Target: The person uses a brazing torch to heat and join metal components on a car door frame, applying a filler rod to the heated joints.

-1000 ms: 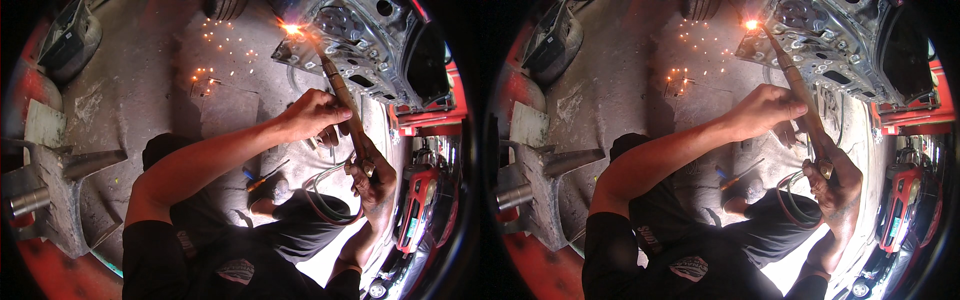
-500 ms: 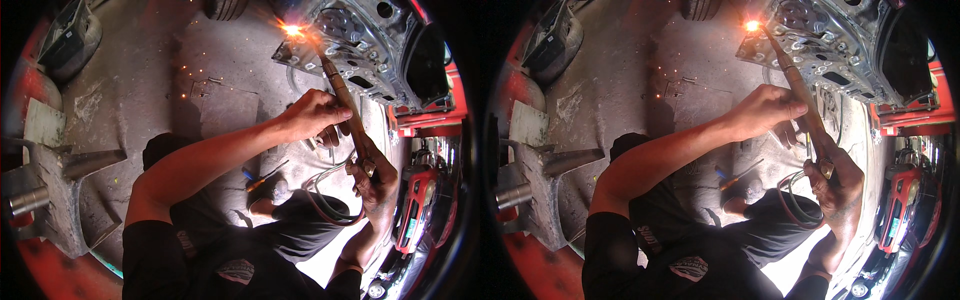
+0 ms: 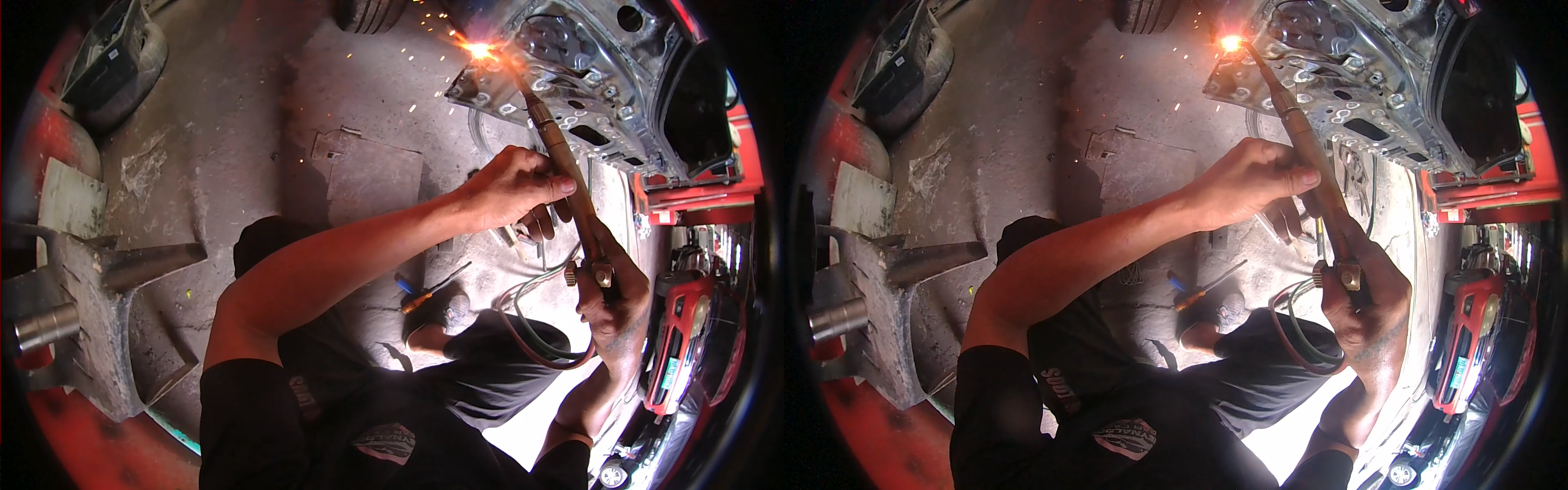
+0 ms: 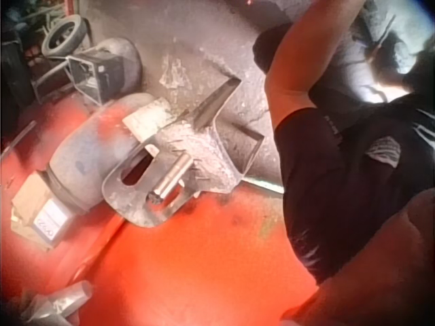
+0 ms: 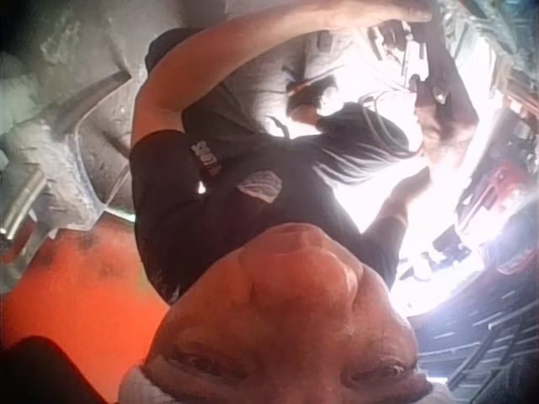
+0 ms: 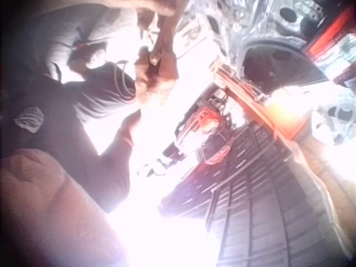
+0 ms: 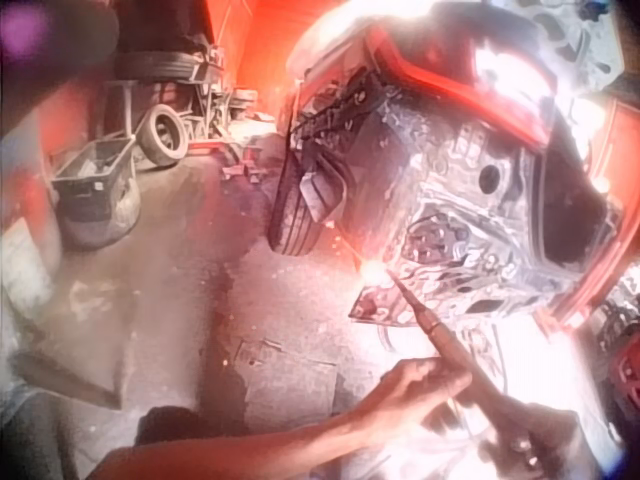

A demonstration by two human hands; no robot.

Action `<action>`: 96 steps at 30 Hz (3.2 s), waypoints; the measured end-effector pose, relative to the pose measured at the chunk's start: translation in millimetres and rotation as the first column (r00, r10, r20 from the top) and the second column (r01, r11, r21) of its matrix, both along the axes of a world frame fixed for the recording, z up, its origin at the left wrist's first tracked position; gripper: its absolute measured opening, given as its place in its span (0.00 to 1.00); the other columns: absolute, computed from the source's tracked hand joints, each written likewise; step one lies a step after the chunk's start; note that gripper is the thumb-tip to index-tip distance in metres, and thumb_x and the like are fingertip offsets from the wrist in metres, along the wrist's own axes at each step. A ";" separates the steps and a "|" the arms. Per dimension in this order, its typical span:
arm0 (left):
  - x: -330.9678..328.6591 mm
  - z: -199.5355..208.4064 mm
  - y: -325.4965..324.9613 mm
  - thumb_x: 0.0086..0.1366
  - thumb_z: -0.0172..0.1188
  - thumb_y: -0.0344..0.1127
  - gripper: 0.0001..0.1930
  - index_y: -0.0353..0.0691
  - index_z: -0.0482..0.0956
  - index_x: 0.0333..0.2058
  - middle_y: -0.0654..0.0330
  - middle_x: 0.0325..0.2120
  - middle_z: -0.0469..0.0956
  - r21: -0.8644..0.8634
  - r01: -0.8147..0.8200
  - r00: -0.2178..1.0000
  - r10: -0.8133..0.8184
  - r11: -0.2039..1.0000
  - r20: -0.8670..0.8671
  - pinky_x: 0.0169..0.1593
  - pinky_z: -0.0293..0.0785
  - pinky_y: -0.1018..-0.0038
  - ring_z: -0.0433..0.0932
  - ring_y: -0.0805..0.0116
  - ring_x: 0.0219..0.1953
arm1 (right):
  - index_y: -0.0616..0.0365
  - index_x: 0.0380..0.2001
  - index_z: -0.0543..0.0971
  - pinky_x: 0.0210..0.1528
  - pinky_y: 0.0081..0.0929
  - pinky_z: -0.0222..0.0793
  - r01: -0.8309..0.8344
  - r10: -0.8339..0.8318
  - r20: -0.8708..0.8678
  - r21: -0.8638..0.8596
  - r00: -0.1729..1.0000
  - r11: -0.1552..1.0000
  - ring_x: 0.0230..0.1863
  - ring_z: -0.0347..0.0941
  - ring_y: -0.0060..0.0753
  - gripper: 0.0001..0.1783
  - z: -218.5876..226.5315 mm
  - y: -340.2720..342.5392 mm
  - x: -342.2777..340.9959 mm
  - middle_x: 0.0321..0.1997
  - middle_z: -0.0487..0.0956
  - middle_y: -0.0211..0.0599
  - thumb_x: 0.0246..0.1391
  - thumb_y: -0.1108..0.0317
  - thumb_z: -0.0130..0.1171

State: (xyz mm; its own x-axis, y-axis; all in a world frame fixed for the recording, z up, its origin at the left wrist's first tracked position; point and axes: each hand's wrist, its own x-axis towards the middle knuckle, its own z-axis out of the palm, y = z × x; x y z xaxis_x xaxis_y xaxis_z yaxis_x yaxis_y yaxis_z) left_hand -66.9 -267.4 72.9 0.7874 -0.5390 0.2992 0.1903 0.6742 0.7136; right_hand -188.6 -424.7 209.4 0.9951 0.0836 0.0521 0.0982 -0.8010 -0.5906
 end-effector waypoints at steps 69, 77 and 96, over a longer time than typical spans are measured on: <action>-2.9 5.7 12.1 0.75 0.53 0.37 0.16 0.26 0.77 0.47 0.50 0.40 0.82 0.054 0.003 0.998 -0.007 0.999 0.066 0.30 0.86 0.70 0.85 0.64 0.29 | 0.63 0.59 0.76 0.36 0.25 0.70 -0.063 0.070 0.033 -0.194 0.997 0.979 0.32 0.71 0.24 0.27 15.6 16.1 1.4 0.32 0.77 0.40 0.54 0.76 0.61; -6.4 9.6 13.7 0.73 0.57 0.36 0.15 0.26 0.77 0.45 0.48 0.32 0.83 0.002 -0.022 1.000 0.022 1.000 0.007 0.23 0.81 0.73 0.85 0.63 0.24 | 0.62 0.59 0.76 0.36 0.26 0.70 -0.071 0.075 0.012 -0.194 0.997 0.978 0.32 0.71 0.26 0.27 17.7 18.2 3.1 0.32 0.77 0.41 0.56 0.70 0.66; -5.0 8.0 13.0 0.73 0.56 0.37 0.16 0.25 0.77 0.46 0.49 0.34 0.83 0.012 -0.020 0.999 0.019 1.000 0.038 0.26 0.82 0.72 0.84 0.64 0.26 | 0.60 0.59 0.77 0.34 0.28 0.68 -0.052 0.055 0.004 -0.274 0.998 0.960 0.29 0.69 0.30 0.28 18.6 17.5 3.9 0.29 0.74 0.40 0.54 0.70 0.68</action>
